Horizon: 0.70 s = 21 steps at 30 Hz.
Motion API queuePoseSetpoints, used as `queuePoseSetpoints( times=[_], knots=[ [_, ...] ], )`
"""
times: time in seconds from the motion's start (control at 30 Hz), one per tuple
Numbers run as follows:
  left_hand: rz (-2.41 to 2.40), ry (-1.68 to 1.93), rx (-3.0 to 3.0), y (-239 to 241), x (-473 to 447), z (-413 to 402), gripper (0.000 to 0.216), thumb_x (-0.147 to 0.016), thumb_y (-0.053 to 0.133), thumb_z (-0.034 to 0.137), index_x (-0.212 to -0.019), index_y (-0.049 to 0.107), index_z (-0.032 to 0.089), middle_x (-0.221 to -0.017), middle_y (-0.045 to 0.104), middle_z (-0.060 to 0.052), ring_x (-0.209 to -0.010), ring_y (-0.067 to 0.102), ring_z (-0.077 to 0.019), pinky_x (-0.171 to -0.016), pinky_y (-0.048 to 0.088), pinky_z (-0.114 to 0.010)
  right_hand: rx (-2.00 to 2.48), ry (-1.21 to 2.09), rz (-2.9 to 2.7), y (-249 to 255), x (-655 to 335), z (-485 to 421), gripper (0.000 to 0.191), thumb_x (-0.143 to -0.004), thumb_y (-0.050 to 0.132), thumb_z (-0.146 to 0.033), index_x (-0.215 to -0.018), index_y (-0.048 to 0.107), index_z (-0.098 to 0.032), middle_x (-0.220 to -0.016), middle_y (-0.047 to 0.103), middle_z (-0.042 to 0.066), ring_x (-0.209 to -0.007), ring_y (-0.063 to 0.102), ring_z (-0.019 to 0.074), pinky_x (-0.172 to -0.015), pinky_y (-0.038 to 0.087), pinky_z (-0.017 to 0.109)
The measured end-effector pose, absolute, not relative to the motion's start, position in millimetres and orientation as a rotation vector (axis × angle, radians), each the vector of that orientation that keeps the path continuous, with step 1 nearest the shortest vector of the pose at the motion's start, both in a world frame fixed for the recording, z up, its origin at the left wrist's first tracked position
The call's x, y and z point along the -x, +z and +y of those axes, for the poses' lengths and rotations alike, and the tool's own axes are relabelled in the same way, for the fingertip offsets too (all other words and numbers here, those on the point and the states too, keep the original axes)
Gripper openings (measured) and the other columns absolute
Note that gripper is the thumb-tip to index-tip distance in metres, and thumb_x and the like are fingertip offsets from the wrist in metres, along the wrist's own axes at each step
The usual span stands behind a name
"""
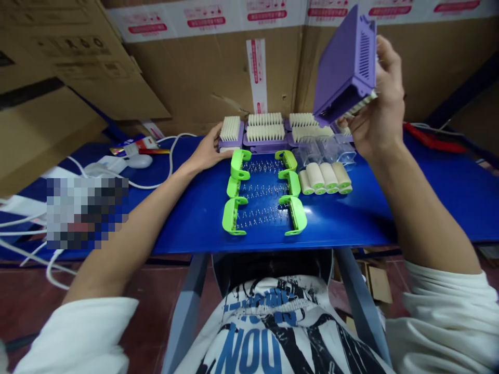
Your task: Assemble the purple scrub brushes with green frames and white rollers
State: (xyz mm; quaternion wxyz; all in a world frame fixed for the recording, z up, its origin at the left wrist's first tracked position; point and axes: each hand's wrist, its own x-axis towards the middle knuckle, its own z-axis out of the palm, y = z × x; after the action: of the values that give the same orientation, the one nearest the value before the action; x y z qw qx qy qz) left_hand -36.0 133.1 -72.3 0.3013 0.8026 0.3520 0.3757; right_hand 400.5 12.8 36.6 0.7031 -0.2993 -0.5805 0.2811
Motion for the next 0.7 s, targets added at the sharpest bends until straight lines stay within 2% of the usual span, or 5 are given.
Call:
queuePoseSetpoints(
  times=[0.13,0.23,0.33,0.5,0.7],
  knots=[
    [0.951,1.016,-2.19,-68,31,133,0.149,-0.071,0.093,0.101,-0.184,0.043,0.018,-0.193,0.043,-0.029,-0.177,0.05,-0.0513,-0.149,0.04,-0.073,0.529,0.65,-1.199,26,-389,16,0.069,-0.091,0.084,-0.049,-0.153,0.061,-0.029,-0.11,0.08,-0.011,-0.054,0.063,0.0076,-0.036,0.038,0.02],
    [0.993,1.143,-2.248,-40,39,117,0.121,-0.088,0.07,0.11,-0.173,0.058,0.025,-0.182,0.061,-0.02,-0.17,0.059,-0.0464,-0.142,0.05,-0.072,0.569,0.669,-1.182,22,-388,17,0.065,-0.098,0.081,-0.046,-0.156,0.057,-0.031,-0.107,0.078,-0.012,-0.054,0.061,0.0065,-0.038,0.038,0.018],
    [0.823,1.051,-2.403,-6,42,77,0.101,-0.099,0.068,0.101,-0.17,0.064,0.03,-0.156,0.08,-0.012,-0.141,0.077,-0.0382,-0.126,0.064,-0.066,0.702,0.655,-1.201,20,-392,16,0.064,-0.108,0.076,-0.044,-0.166,0.05,-0.034,-0.129,0.081,-0.005,-0.061,0.063,0.0054,-0.048,0.047,0.019],
    [0.817,0.706,-2.772,19,22,11,0.105,-0.083,0.09,0.097,-0.162,0.076,0.028,-0.149,0.084,-0.013,-0.142,0.073,-0.0455,-0.123,0.061,-0.068,0.851,0.698,-1.261,11,-401,16,0.079,-0.112,0.07,-0.04,-0.181,0.033,-0.045,-0.16,0.074,0.001,-0.096,0.076,0.0117,-0.085,0.067,0.029],
    [0.755,1.383,-2.448,35,21,5,0.073,-0.089,0.096,0.08,-0.144,0.081,0.032,-0.149,0.081,-0.007,-0.134,0.079,-0.0339,-0.117,0.065,-0.056,0.77,0.616,-1.457,6,-406,20,0.089,-0.098,0.068,-0.051,-0.182,0.037,-0.046,-0.177,0.064,0.003,-0.092,0.069,0.0169,-0.086,0.068,0.039]
  ],
)
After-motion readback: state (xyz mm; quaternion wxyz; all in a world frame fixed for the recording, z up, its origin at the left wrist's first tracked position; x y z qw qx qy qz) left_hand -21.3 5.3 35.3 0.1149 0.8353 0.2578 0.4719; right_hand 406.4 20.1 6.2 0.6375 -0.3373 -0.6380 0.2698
